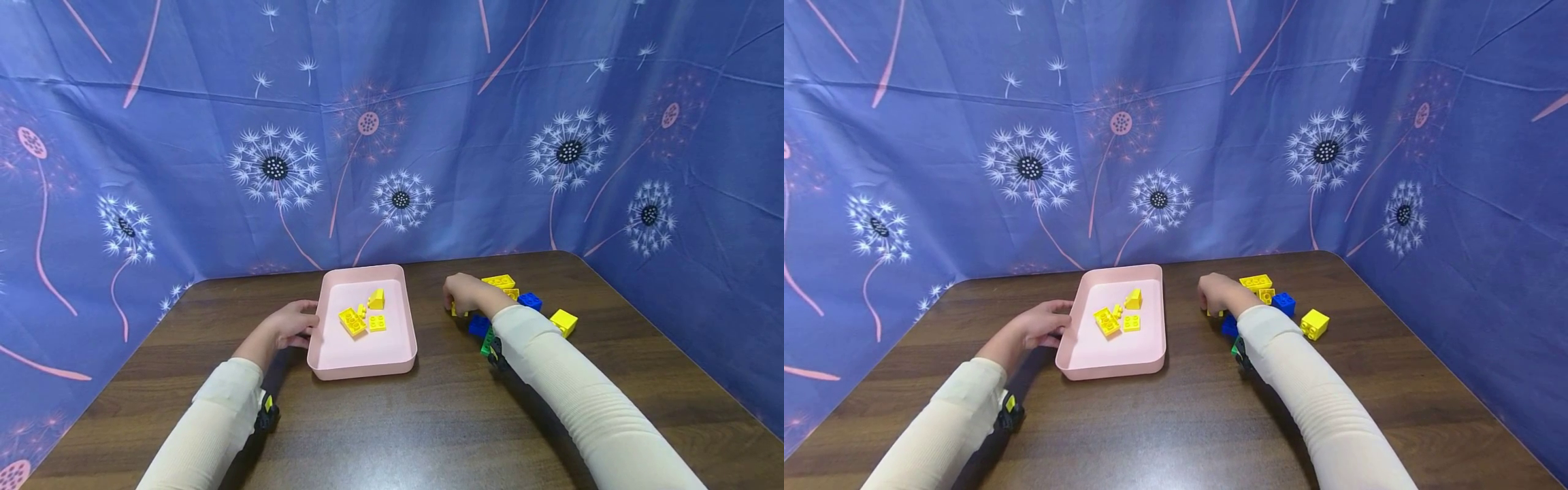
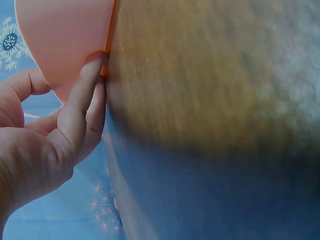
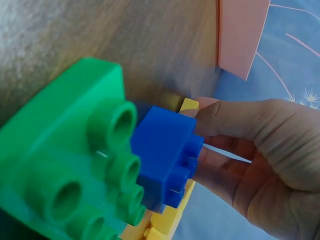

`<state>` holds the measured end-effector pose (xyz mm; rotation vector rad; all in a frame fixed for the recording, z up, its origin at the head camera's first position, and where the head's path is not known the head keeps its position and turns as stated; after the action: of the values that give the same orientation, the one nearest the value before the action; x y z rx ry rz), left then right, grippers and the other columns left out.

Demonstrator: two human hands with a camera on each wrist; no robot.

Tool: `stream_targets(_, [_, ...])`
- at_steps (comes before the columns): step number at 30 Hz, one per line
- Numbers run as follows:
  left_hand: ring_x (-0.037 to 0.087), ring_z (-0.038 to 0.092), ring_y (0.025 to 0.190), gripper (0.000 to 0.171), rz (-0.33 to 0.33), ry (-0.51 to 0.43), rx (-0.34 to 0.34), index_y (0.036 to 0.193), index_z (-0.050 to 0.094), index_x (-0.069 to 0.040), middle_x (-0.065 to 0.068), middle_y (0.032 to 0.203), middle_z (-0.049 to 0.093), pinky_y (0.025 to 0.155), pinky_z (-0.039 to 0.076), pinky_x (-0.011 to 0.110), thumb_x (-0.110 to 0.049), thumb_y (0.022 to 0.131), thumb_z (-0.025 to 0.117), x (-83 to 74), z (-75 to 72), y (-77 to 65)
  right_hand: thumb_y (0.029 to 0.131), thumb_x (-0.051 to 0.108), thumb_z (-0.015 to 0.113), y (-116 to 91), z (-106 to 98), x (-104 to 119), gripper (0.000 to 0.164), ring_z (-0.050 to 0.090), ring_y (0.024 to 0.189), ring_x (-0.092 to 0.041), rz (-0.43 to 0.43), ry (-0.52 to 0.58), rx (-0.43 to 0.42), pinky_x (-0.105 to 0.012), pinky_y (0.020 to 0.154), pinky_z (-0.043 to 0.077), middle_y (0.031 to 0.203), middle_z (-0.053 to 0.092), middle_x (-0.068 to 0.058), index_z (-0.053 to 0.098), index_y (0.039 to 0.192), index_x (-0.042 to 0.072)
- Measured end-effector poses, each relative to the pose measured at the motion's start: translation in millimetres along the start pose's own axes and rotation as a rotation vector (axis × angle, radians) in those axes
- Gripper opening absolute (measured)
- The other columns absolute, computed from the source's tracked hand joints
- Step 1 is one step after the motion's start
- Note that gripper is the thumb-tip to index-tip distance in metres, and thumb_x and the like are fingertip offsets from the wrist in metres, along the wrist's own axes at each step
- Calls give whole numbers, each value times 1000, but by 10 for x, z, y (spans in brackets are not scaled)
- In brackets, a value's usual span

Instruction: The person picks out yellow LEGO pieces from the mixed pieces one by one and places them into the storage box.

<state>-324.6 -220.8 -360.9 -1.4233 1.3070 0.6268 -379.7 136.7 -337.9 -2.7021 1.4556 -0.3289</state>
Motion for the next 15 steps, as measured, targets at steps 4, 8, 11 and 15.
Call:
stream_targets(4, [24,58,83,65,1,-3,2,149,24,2,21,106,55,76,57,46,-2,88,45,6,-6,-4,67,-10,76,6,-45,35,25,57,72,-18,-16,-18,-8,-29,61,53,82,68,-2,75,85,6])
stream_targets(8, [23,57,82,64,-4,-6,2,149,24,2,21,107,54,76,57,47,-2,89,45,11,-13,0,66,-10,76,9,-82,67,24,56,70,-18,-24,-11,-18,-30,61,52,80,66,-2,75,84,6])
stream_targets(11, [23,57,81,64,-6,-9,2,149,24,2,20,106,54,76,57,47,-3,89,45,12,-14,5,66,-10,76,8,-102,88,23,54,69,-19,-29,-4,-21,-29,60,51,79,65,-1,74,83,6])
stream_targets(15, [22,58,80,65,2,-16,2,149,25,1,20,105,55,76,57,46,-2,88,46,18,-14,19,66,-9,75,8,-136,127,23,54,70,-19,-49,-14,-33,-30,61,51,78,65,0,75,82,7])
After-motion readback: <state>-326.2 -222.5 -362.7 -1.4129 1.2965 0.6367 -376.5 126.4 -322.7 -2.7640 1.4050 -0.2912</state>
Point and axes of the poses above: each hand's wrist, its own y-axis towards the middle knuckle, its own z-axis out of the palm, x = y × z, the point moved 2 cm from there along y, towards the middle knuckle
